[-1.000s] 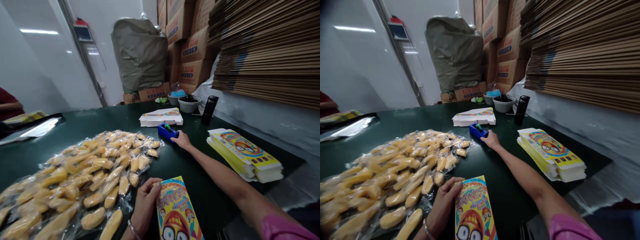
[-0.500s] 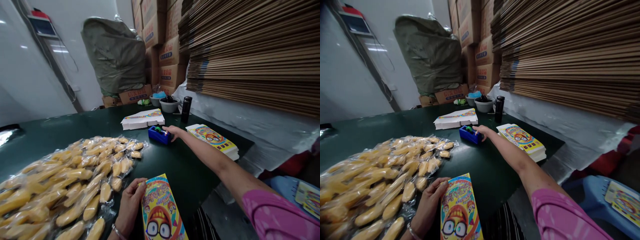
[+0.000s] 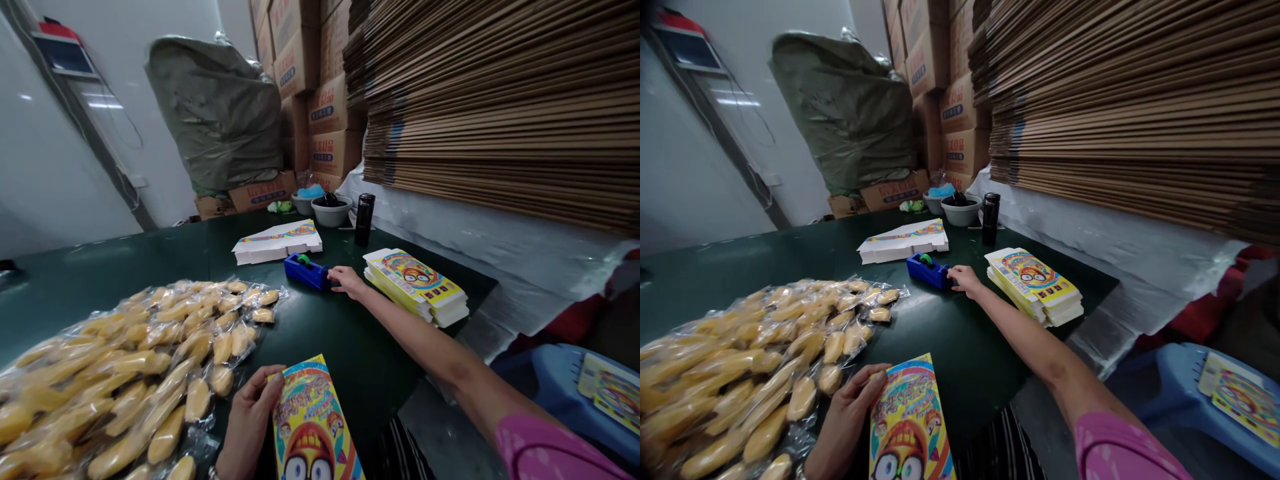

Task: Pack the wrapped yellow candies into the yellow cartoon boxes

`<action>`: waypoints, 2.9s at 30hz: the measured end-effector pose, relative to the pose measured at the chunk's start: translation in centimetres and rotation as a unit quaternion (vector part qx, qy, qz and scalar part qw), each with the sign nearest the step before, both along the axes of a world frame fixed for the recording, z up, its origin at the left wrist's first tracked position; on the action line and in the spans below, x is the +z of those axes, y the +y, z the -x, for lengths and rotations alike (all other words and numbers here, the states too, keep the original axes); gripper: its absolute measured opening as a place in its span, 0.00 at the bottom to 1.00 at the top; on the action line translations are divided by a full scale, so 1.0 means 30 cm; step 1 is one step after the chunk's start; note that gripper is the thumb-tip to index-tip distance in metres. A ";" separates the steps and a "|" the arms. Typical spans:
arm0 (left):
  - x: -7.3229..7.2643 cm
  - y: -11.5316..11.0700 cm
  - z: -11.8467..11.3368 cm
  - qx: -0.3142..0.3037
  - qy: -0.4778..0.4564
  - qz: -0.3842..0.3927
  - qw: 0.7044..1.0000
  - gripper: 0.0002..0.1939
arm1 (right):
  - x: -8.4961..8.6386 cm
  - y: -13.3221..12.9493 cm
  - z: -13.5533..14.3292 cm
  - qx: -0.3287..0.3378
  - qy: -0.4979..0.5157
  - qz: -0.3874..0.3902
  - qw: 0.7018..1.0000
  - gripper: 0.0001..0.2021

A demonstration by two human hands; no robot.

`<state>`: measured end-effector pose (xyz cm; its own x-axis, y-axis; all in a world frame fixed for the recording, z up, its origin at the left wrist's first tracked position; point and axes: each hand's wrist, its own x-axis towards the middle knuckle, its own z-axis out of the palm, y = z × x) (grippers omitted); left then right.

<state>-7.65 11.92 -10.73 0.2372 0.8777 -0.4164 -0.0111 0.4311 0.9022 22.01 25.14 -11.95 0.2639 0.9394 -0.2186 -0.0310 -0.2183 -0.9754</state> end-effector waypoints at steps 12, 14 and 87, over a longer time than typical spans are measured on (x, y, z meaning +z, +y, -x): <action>0.024 -0.004 -0.005 0.034 -0.006 -0.020 0.999 0.26 | -0.004 0.030 0.024 -0.022 -0.064 0.087 0.994 0.12; 0.045 -0.011 0.001 0.051 -0.016 -0.053 0.997 0.24 | 0.026 -0.034 0.033 -0.028 -0.041 0.082 0.995 0.13; -0.015 -0.271 0.370 -0.078 0.658 -0.405 0.630 0.14 | 0.061 -0.528 0.148 0.433 -0.570 -0.083 0.693 0.50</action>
<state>-18.76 3.79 -11.18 0.2644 0.9375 0.2261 0.9616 -0.2741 0.0117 17.56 9.29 -10.12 -0.5032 0.8404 -0.2015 0.8531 0.4458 -0.2710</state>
